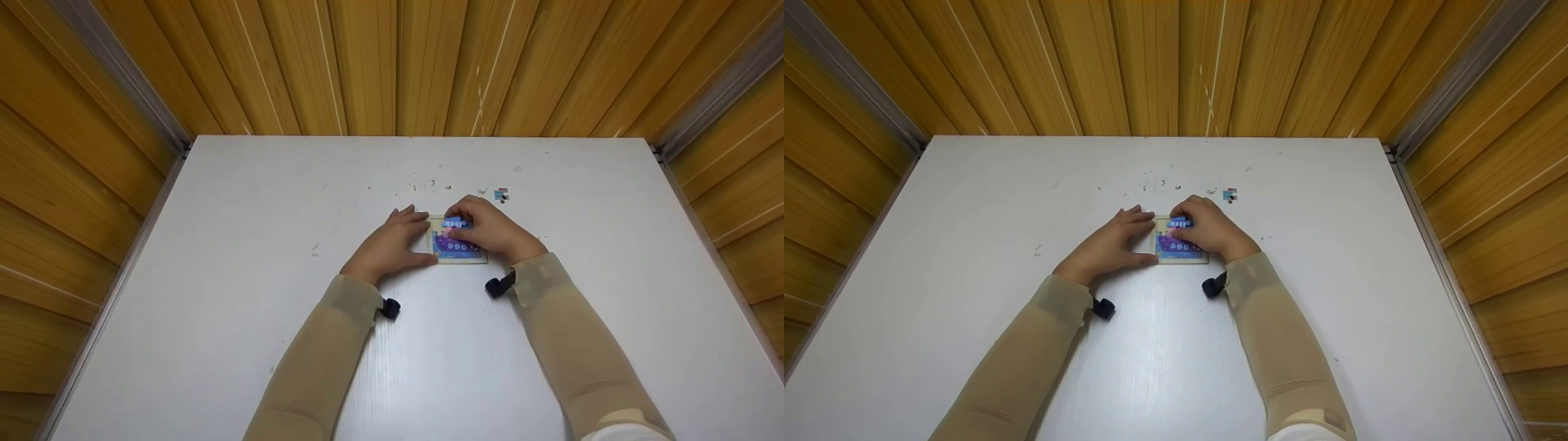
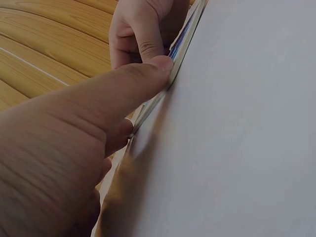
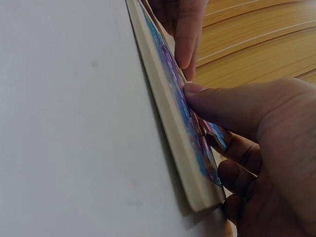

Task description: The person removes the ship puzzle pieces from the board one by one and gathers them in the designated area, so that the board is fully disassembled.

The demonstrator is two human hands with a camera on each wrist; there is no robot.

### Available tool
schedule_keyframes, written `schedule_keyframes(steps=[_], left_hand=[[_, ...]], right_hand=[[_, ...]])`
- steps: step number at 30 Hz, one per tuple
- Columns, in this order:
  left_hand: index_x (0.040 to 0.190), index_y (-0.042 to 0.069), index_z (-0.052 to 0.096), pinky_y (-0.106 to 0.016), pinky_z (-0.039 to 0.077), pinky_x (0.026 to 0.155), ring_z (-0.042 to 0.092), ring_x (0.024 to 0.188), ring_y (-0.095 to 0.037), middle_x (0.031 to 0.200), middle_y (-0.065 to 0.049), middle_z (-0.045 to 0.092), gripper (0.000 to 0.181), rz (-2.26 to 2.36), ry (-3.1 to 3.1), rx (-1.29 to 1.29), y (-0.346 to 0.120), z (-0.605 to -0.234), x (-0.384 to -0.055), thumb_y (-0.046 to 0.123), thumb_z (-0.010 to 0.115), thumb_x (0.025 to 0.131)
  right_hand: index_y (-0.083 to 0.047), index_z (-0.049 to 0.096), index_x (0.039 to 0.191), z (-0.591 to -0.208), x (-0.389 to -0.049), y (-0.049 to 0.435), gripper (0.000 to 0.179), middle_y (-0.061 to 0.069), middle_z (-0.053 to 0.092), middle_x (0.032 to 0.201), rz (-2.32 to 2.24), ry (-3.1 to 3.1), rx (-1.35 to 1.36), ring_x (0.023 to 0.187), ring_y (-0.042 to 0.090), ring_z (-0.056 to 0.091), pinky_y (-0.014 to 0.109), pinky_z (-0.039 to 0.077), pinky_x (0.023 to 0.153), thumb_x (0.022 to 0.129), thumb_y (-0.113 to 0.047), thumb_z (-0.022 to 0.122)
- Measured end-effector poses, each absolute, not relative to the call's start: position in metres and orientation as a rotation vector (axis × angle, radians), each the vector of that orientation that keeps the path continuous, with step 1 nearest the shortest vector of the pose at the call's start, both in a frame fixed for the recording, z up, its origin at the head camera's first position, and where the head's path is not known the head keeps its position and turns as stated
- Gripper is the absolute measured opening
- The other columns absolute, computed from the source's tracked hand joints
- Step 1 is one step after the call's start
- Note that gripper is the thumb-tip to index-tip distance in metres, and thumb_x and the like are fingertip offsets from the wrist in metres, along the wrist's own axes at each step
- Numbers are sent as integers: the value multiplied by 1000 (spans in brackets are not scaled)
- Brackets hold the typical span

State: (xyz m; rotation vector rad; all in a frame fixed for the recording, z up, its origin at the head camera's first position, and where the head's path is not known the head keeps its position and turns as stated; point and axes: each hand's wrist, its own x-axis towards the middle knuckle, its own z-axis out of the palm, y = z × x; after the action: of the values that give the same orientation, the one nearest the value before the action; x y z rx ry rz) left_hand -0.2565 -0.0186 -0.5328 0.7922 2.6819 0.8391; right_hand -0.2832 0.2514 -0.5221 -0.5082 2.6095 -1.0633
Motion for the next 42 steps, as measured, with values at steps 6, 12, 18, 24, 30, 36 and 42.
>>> schedule_keyframes(steps=[6, 12, 18, 24, 30, 36, 42], left_hand=[[165, 14, 59, -47, 16, 149, 23, 179, -25, 181, 0, 46, 86, 828, 2686, 771, -18, -532, -256, 57, 87, 97], [165, 14, 59, -47, 17, 149, 24, 178, -26, 181, 0, 47, 86, 824, 2692, 771, -18, -532, -257, 56, 88, 96], [166, 14, 58, -49, 18, 148, 24, 178, -27, 182, -1, 46, 87, 815, 2684, 773, -18, -531, -256, 57, 87, 97], [166, 15, 58, -48, 18, 148, 23, 179, -26, 182, 1, 46, 87, 817, 2686, 766, -18, -531, -256, 57, 88, 96], [166, 15, 59, -48, 19, 148, 23, 179, -26, 181, 0, 46, 86, 821, 2689, 771, -19, -532, -257, 57, 87, 96], [165, 15, 60, -48, 17, 149, 25, 178, -26, 181, 0, 47, 85, 816, 2693, 782, -18, -533, -258, 57, 87, 97], [166, 15, 59, -45, 15, 149, 24, 178, -24, 181, 1, 47, 86, 804, 2693, 773, -17, -532, -257, 56, 87, 97]], right_hand=[[-13, 75, 142, -522, -283, 253, 38, 8, 66, 143, -1063, 2590, -505, 137, 30, 58, 56, 45, 133, 106, -25, 81], [-14, 77, 144, -520, -283, 256, 36, 8, 66, 144, -1041, 2588, -511, 138, 31, 58, 57, 44, 133, 108, -21, 77], [-15, 78, 145, -520, -283, 256, 37, 9, 68, 142, -1040, 2608, -498, 131, 31, 61, 55, 49, 124, 108, -18, 77], [-17, 78, 144, -520, -284, 257, 38, 8, 71, 141, -1076, 2605, -491, 131, 31, 63, 56, 49, 126, 107, -23, 79], [-15, 81, 139, -520, -286, 260, 36, 7, 73, 138, -1152, 2600, -453, 126, 28, 63, 49, 51, 120, 105, -28, 83], [-11, 83, 135, -523, -288, 264, 38, 8, 73, 129, -1308, 2662, -433, 108, 25, 57, 31, 48, 95, 102, -31, 87], [-9, 81, 136, -523, -289, 269, 36, 4, 73, 125, -1575, 2643, -240, 108, 21, 59, 19, 51, 90, 103, -22, 86]])
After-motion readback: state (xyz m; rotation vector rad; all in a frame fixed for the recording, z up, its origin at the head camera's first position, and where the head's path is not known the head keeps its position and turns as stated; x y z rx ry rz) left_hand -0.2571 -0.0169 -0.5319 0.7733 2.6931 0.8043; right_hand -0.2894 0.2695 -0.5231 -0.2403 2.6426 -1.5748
